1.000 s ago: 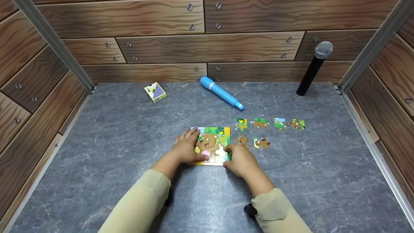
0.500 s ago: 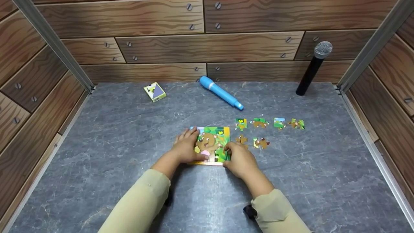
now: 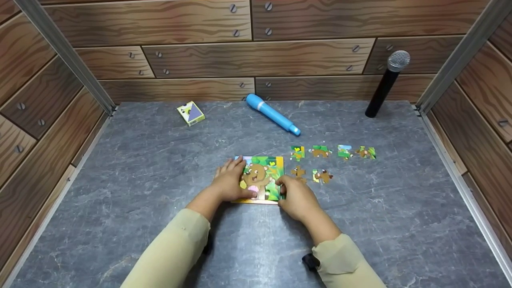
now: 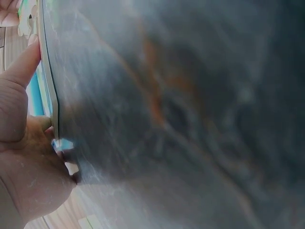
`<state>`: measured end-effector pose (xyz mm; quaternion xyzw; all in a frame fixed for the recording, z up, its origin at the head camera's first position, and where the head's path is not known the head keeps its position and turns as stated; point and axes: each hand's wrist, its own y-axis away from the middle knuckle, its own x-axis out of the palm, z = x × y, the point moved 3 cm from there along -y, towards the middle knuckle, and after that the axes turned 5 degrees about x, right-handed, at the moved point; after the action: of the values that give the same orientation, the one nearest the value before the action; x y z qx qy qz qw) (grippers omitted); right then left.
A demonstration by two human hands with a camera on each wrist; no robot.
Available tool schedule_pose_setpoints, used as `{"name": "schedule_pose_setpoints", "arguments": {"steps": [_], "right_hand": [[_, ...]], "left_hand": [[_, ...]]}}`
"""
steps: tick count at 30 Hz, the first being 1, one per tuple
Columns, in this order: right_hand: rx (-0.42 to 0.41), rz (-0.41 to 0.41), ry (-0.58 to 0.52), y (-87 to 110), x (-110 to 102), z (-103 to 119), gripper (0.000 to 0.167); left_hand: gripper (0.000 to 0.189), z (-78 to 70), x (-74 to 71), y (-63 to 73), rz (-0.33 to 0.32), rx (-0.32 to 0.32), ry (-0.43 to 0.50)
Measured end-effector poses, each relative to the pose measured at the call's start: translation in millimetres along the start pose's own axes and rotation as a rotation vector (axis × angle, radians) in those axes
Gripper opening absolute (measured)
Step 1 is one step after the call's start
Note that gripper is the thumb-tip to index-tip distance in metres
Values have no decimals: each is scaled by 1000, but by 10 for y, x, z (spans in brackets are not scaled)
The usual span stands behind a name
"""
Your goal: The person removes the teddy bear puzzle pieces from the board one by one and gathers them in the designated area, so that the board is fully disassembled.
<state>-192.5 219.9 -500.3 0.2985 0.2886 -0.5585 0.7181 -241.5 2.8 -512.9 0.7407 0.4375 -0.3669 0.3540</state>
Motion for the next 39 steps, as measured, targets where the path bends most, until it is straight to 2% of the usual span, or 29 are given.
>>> {"name": "schedule_pose_setpoints", "arguments": {"steps": [12,21,27,33,39], "right_hand": [[0,1,9,-1,-9,-3,41],[-51,-36,-41,40,-76,-47,43],[-65,-48,-73,88,-240,-96,43],[-91,-102,-73,129,-473,-198,46],[-65,-133,-63,188,-710,-307,47]], "left_hand": [[113,8,19,-5,3,1,-12],[113,11,26,2,1,0,3],[112,5,26,-1,7,0,0],[113,5,26,-14,8,-3,-11],[114,6,17,-12,5,2,-11]]}}
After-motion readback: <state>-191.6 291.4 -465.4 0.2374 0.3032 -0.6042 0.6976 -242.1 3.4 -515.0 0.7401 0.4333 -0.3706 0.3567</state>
